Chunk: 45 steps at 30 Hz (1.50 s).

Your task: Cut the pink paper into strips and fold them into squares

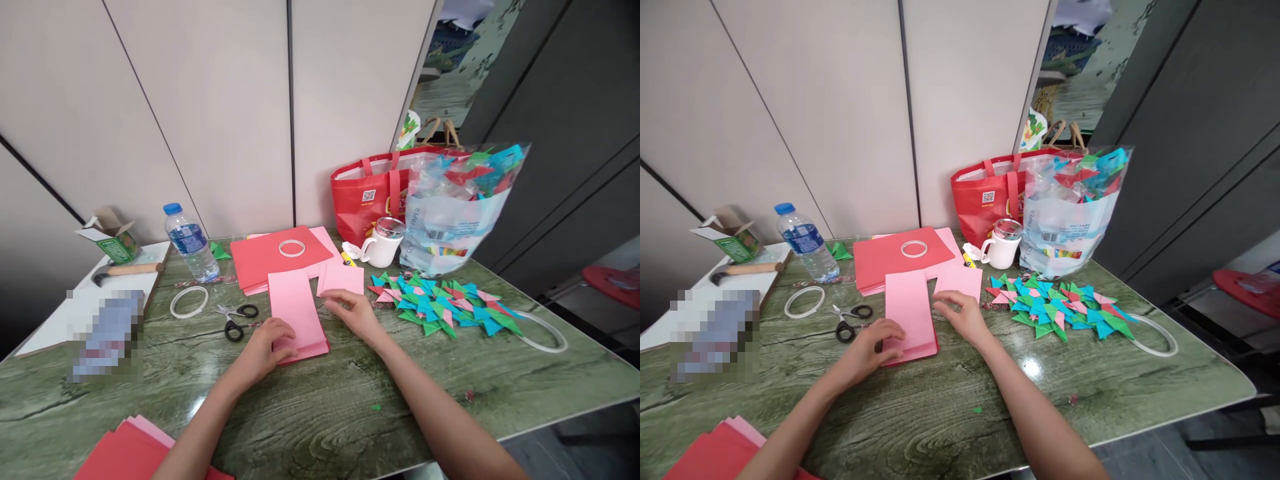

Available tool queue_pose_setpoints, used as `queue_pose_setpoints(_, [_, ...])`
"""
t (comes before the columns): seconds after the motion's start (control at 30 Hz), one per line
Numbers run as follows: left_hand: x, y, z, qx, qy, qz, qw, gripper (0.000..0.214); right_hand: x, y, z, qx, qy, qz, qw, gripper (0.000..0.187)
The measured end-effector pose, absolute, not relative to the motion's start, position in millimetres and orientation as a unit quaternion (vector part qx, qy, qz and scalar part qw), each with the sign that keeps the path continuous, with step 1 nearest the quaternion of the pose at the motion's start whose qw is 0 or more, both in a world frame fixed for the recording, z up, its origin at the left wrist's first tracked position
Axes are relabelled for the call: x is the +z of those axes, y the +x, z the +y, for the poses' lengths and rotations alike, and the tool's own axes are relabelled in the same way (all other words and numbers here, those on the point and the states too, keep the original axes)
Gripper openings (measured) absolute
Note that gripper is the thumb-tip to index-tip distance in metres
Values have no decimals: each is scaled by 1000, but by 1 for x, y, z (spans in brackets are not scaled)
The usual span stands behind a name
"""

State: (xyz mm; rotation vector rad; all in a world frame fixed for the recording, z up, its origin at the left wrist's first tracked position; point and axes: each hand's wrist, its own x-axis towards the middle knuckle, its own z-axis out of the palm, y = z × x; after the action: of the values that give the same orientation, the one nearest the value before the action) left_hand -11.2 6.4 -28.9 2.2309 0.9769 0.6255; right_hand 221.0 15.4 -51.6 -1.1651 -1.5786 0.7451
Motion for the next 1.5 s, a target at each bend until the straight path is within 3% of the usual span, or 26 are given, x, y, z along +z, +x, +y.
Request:
queue_pose_setpoints(0.17, [-32, -10, 6, 252, 825, 423, 277, 21, -48, 202, 2, 377, -411, -728, 400, 21])
queue_pose_setpoints(0.37, [-31, -12, 8, 446, 687, 500, 281, 16, -54, 203, 7, 406, -450, -643, 469, 17])
queue_pose_setpoints(0.5, [-31, -14, 13, 536, 498, 532, 426, 30, -49, 205, 8, 476, -444, -580, 491, 22])
queue_pose_setpoints(0.63, [-31, -11, 14, 522, 375, 477, 599, 33, -45, 204, 5, 550, -395, -565, 472, 26])
queue_pose_setpoints(0.77, [-31, -9, 13, 512, 327, 445, 658, 47, -49, 202, 3, 597, -373, -554, 444, 27])
queue_pose_setpoints(0.87, [-30, -10, 11, 503, 351, 426, 665, 63, -51, 200, 3, 572, -387, -557, 462, 23])
queue_pose_setpoints(1.03, [-26, -8, 6, 484, 404, 390, 671, 56, -50, 194, 4, 463, -406, -569, 545, 23])
queue_pose_setpoints(1.27, [-25, -3, 1, 469, 436, 382, 666, 45, -54, 192, 4, 446, -460, -520, 565, 17])
queue_pose_setpoints(1.43, [-26, -3, 0, 461, 469, 374, 654, 52, -55, 191, 2, 424, -447, -523, 589, 11])
queue_pose_setpoints(1.5, [-28, -3, 0, 458, 475, 387, 644, 52, -54, 189, 0, 434, -444, -528, 579, 19])
